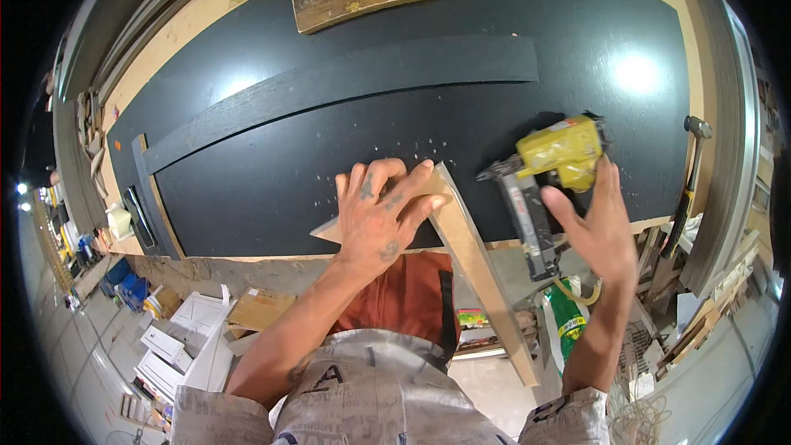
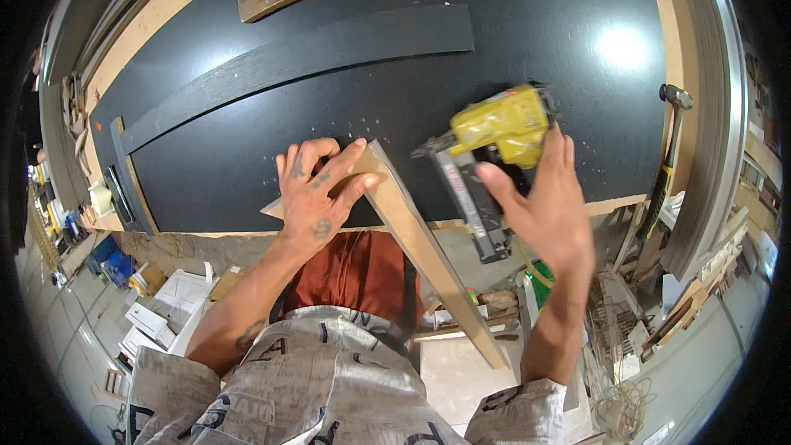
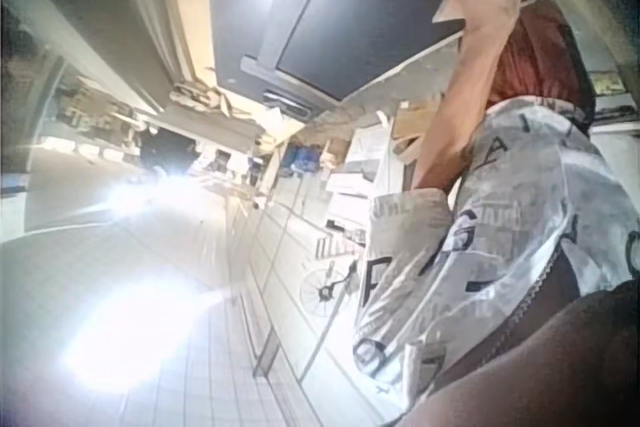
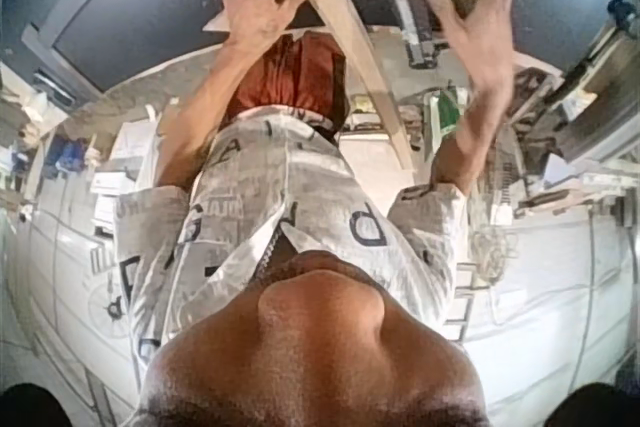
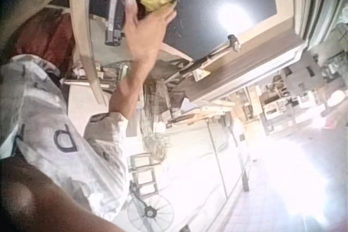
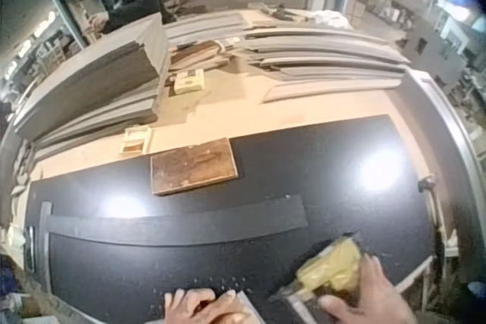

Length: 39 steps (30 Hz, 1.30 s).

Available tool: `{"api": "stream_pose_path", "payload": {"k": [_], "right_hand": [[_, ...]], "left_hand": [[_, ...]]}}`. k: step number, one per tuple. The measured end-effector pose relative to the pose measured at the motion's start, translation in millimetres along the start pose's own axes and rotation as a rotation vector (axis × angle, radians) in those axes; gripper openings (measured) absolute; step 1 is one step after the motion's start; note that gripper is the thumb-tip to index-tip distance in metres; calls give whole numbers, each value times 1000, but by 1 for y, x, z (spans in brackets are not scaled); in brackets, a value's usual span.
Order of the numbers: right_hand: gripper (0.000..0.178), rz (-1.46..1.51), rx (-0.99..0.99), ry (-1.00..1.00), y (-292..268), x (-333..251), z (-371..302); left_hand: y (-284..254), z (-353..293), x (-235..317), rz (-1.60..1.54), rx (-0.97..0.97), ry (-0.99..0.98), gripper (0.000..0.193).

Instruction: The recorder assembles and nails wood frame components using a hammer and a pneumatic nail gun in a wood manufacturing environment.

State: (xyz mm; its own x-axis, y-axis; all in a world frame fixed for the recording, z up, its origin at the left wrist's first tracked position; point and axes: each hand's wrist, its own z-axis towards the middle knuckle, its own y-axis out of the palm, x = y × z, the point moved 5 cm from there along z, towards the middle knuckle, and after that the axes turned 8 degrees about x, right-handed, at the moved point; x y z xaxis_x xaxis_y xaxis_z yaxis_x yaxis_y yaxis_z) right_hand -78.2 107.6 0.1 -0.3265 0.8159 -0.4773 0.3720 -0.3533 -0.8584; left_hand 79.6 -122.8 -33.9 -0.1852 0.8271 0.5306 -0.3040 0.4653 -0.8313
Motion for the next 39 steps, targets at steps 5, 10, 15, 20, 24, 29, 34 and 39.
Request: {"api": "stream_pose_path", "payload": {"k": [5,10,15,20,24,29,34,39], "right_hand": [[71,-33,29,211,25,-32,1],[64,-83,115,107,23,-35,7],[60,-105,115,121,20,-43,12],[58,-103,126,137,20,-44,10],[57,-108,130,121,20,-43,11],[57,-104,106,140,22,-40,13],[58,-103,93,103,19,-34,14],[66,-135,102,97,-10,-10,22]], "left_hand": [[0,0,-2,11,13,3,47],[3,0,0,3,-2,5,47],[0,2,0,12,9,7,46],[0,0,0,13,-1,11,46],[0,0,0,20,8,20,47],[1,0,0,14,6,18,48],[3,0,3,4,16,22,47],[-4,3,7,-7,39,18,43]]}}
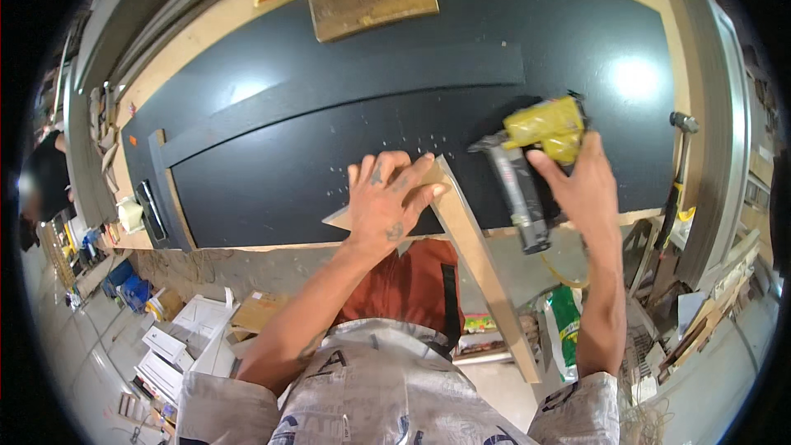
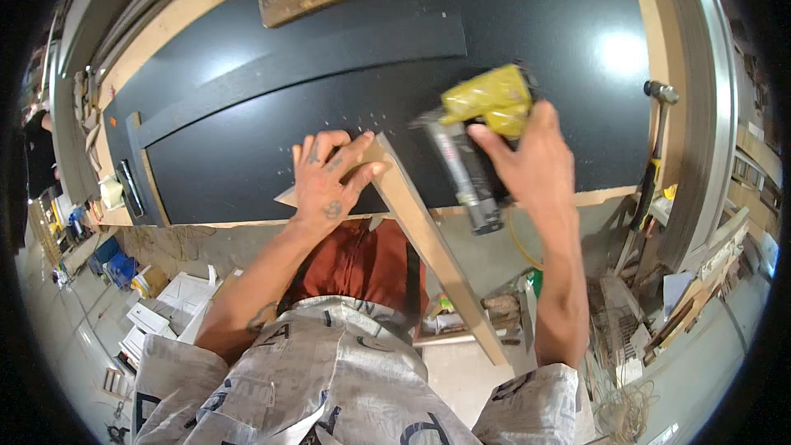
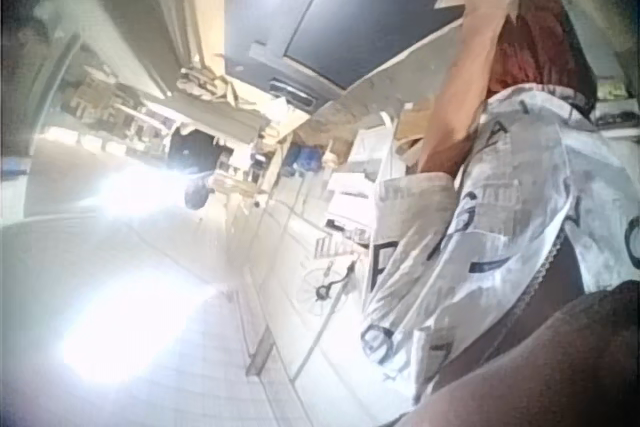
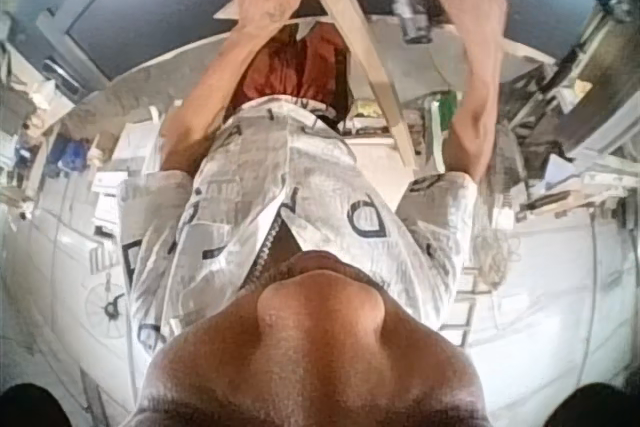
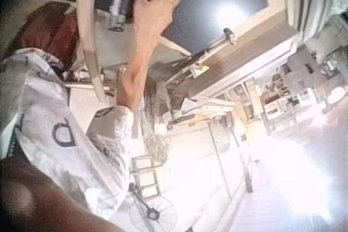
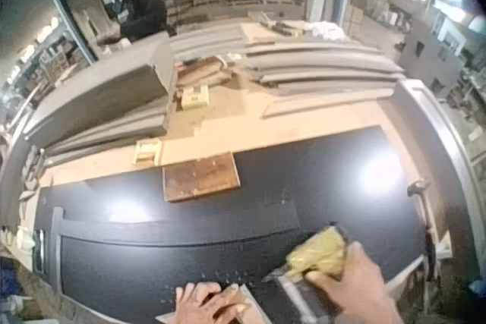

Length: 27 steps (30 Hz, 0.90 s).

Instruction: The recorder assembles and nails wood frame components using a hammer and a pneumatic nail gun in a wood manufacturing environment.

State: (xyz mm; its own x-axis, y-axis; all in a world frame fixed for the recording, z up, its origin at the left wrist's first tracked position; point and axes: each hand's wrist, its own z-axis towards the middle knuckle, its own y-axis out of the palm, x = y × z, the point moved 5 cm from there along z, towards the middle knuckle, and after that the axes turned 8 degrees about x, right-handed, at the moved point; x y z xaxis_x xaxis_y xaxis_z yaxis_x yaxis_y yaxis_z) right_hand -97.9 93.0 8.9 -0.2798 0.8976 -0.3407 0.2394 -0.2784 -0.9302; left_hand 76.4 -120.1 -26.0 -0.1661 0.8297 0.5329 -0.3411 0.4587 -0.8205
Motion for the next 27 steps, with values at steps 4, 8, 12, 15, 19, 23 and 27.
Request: {"api": "stream_pose_path", "payload": {"k": [4,8,12,15,19,23,27], "right_hand": [[64,-99,222,-94,-40,65,43],[54,74,443,-211,-41,39,-16],[62,113,-141,-441,-2,-43,-136],[53,59,-161,-465,35,-41,-151],[41,88,-91,-673,49,-86,-118],[33,58,21,-796,75,-151,-86],[28,76,85,-822,97,-214,-55]], "left_hand": [[5,-4,-2,-14,35,-22,43],[-15,-8,-28,88,76,-144,41],[-56,-24,-80,175,245,-291,40],[-87,-47,-121,266,344,-514,44],[-115,-76,-162,321,453,-641,39],[-160,-100,-195,336,552,-663,44],[-200,-124,-220,445,496,-564,37]]}}
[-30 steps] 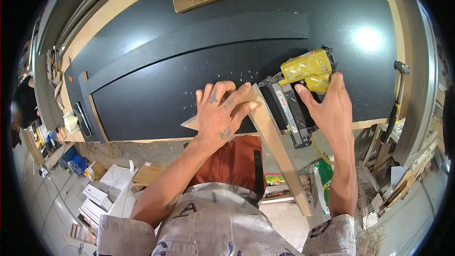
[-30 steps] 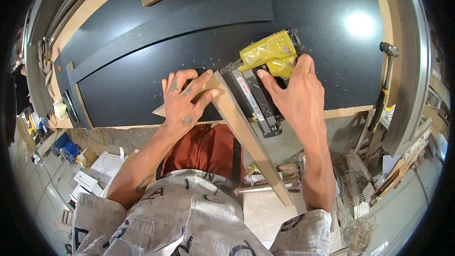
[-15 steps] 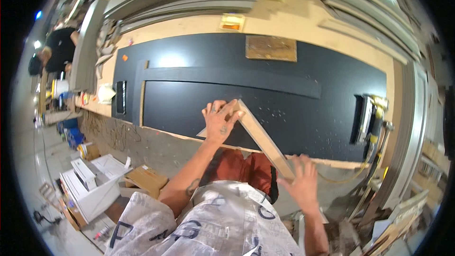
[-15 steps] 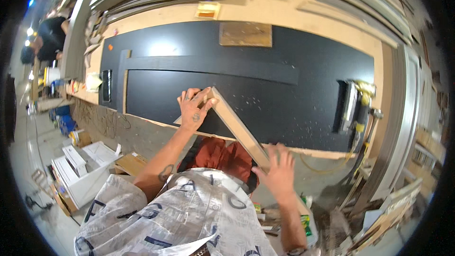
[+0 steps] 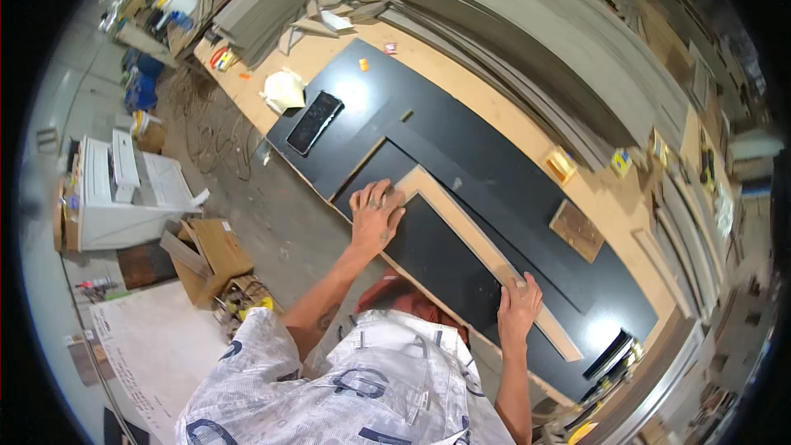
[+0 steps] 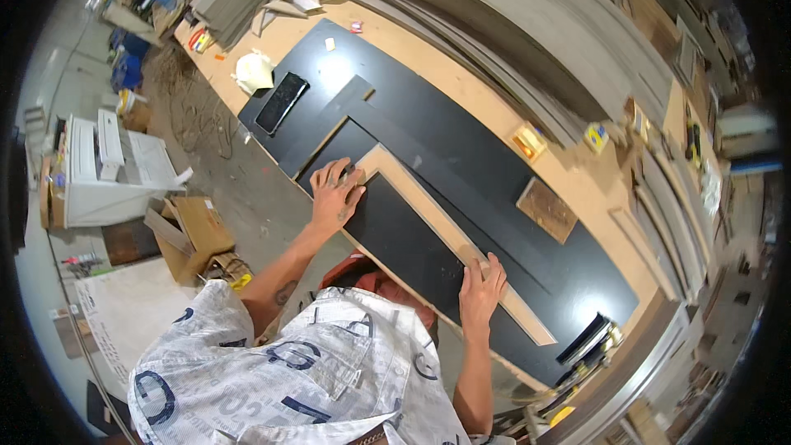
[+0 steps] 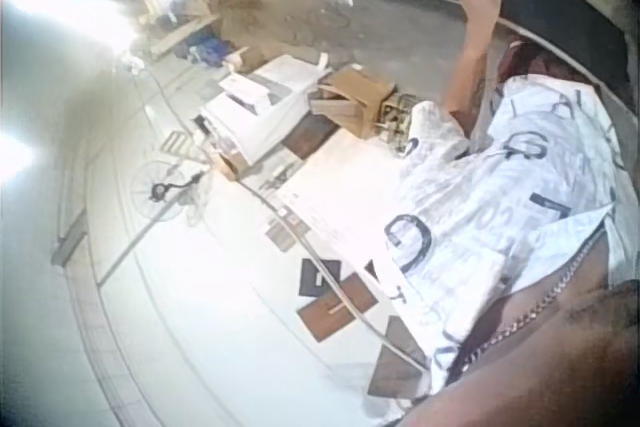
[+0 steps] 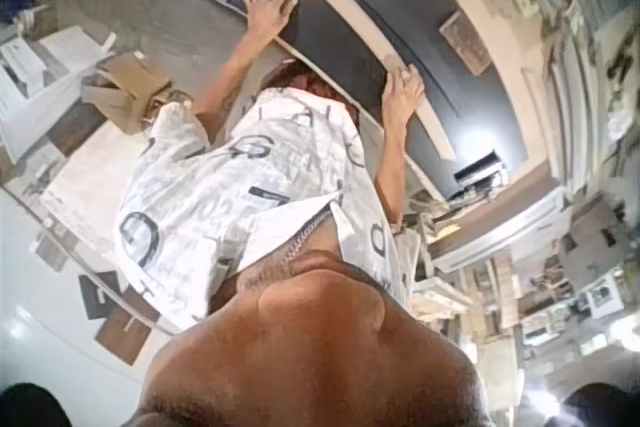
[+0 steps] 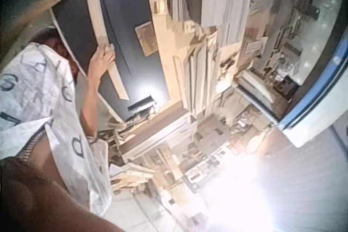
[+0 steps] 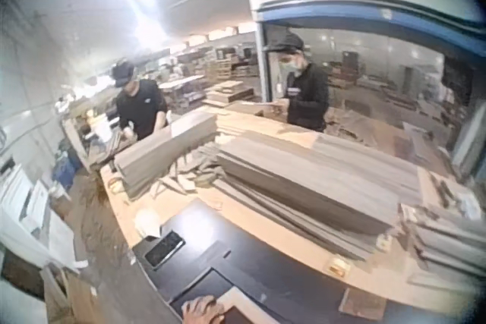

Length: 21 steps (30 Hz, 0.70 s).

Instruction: The recorder assembles and nails wood frame components using a hammer and a pneumatic nail gun in a wood manufacturing environment.

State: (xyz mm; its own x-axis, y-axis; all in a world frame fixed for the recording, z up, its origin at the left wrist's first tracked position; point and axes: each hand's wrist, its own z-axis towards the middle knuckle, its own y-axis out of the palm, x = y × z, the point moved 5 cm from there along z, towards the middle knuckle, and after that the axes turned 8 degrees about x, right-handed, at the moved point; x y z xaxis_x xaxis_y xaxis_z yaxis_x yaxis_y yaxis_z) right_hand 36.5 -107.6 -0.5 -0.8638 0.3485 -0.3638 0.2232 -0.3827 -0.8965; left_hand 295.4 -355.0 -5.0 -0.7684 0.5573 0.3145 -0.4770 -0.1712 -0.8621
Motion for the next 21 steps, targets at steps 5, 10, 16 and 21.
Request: {"api": "stream_pose_path", "payload": {"k": [5,10,16,21], "right_hand": [[25,-37,49,-113,23,-31,56],[27,-32,71,-151,42,-63,81],[24,-28,47,-72,37,-56,82],[20,0,73,-3,9,21,137]], "left_hand": [[-5,21,-44,-2,68,-71,34],[-2,42,-73,-5,49,-181,34],[1,52,-66,-132,71,-111,34],[4,46,-76,35,-31,-145,32]]}}
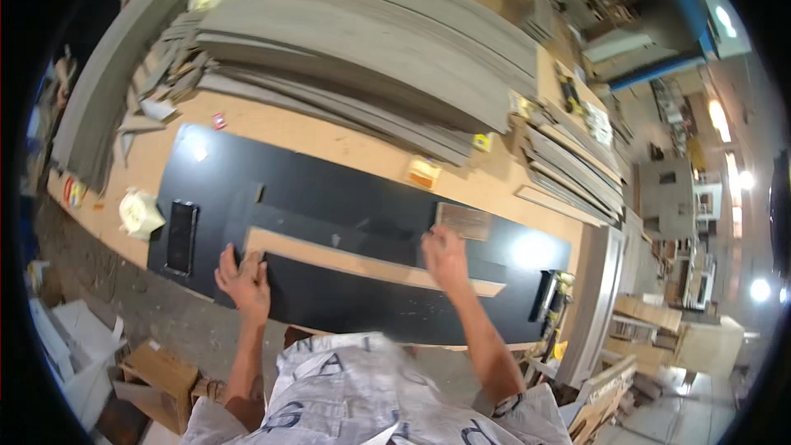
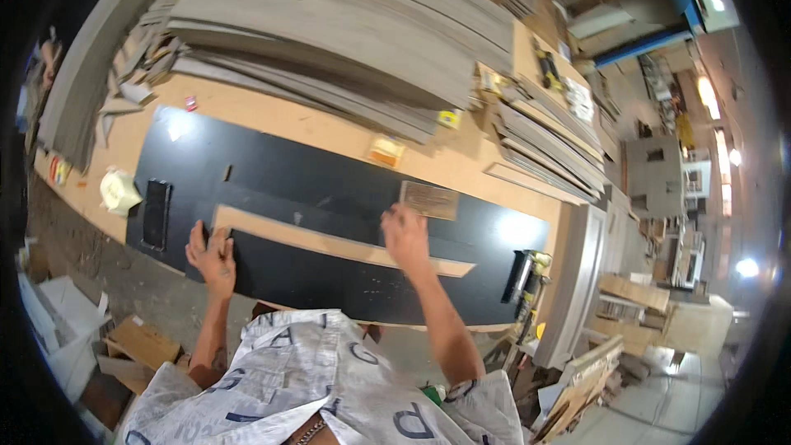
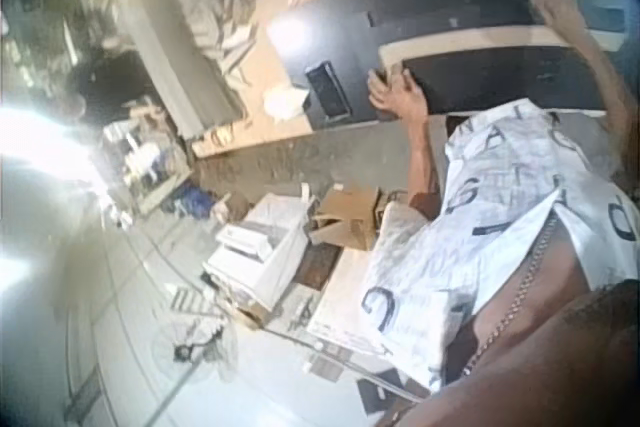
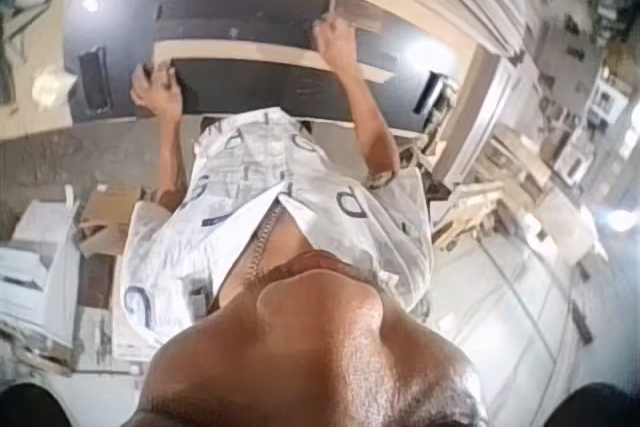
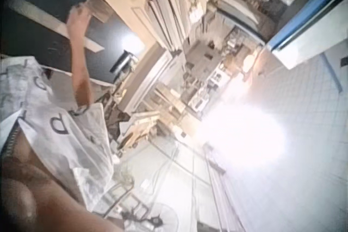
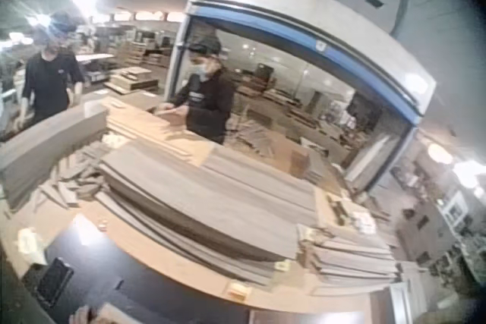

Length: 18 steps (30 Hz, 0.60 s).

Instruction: The recorder assembles and nails wood frame components using a hammer and a pneumatic nail gun in a wood manufacturing environment.

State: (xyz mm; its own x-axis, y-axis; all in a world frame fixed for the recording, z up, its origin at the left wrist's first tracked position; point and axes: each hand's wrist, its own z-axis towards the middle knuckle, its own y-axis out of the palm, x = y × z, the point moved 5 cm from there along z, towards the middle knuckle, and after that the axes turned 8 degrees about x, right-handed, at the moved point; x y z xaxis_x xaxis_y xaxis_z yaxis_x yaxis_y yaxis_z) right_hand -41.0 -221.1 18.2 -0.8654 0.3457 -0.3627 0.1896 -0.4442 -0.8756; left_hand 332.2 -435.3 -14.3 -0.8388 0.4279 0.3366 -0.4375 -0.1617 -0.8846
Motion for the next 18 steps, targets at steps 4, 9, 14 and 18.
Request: {"api": "stream_pose_path", "payload": {"k": [4,9,14,18], "right_hand": [[27,0,256,405,-55,151,56],[49,-449,32,546,-82,355,92],[62,-750,-185,494,-38,381,122],[29,-1199,-309,342,-44,402,123]], "left_hand": [[8,9,7,9,-43,-16,32],[6,9,-2,-185,-20,-233,37],[-33,13,-4,-98,-80,-38,50],[-15,21,-7,-128,-229,-5,22]]}}
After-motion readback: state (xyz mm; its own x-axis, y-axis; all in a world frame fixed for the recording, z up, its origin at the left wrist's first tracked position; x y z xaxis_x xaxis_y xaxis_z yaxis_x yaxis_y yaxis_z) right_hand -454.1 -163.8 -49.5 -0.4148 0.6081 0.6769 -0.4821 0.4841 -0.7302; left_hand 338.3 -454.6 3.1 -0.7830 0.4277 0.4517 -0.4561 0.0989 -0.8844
